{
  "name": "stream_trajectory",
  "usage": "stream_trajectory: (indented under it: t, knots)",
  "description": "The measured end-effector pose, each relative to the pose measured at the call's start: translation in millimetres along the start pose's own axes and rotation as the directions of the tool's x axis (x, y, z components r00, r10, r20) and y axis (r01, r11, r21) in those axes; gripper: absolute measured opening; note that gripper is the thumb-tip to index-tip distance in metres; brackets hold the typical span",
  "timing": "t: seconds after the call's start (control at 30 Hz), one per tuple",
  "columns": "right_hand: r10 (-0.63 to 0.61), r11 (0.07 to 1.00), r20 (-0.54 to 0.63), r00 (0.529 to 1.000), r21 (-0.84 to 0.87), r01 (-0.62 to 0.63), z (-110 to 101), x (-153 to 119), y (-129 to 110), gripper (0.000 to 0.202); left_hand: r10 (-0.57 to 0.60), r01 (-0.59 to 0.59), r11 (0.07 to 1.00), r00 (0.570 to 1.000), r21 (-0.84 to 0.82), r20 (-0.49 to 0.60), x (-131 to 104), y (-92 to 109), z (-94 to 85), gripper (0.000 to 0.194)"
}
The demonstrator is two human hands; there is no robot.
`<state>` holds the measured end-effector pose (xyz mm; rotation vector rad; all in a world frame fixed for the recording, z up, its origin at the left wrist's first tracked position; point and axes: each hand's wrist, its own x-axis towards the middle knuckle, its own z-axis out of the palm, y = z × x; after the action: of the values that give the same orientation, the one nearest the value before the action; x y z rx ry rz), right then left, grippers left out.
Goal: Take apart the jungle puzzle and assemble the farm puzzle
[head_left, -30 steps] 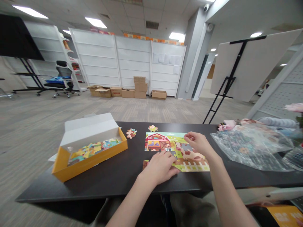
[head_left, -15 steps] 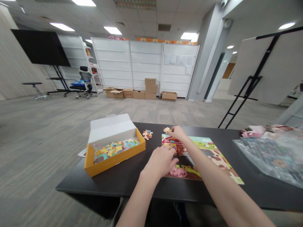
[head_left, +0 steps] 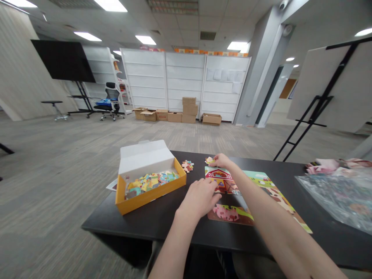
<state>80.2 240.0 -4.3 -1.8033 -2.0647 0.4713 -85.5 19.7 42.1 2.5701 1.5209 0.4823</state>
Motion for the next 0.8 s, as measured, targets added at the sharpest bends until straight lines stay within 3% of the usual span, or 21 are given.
stream_trajectory:
  t: [0.17, 0.37, 0.5, 0.6, 0.7, 0.8]
  knots:
    - [-0.078, 0.994, -0.028, 0.997, 0.076, 0.080, -1.6, 1.1, -0.7, 0.047, -0.019, 0.019, 1.000, 1.000, -0.002, 0.003, 0.5, -0.7, -2.2, 0.023]
    - [-0.194, 0.968, -0.057, 0.979, 0.151, 0.201, -21.5, -14.1, -23.5, 0.017, -0.121, 0.113, 0.985, 0.991, -0.131, -0.052, -0.1, -21.8, -10.5, 0.025]
    - [-0.252, 0.945, 0.023, 0.967, 0.222, 0.241, -30.1, -58.8, -43.1, 0.020, -0.387, 0.377, 0.899, 0.922, -0.222, 0.001, -9.9, -45.9, -23.7, 0.029]
    - [-0.267, 0.916, 0.111, 0.957, 0.337, 0.217, -23.2, -107.0, -56.2, 0.020, -0.417, 0.422, 0.890, 0.906, -0.172, 0.067, -21.0, -56.0, -34.1, 0.030]
    - [-0.259, 0.934, 0.134, 0.956, 0.285, 0.213, -10.4, -146.6, -70.0, 0.020, -0.440, 0.450, 0.890, 0.890, -0.078, 0.120, -30.7, -58.5, -38.5, 0.028]
    - [-0.264, 0.952, 0.111, 0.958, 0.188, 0.241, -1.1, -164.6, -81.1, 0.024, -0.445, 0.456, 0.890, 0.875, -0.018, 0.188, -36.3, -57.5, -35.6, 0.031]
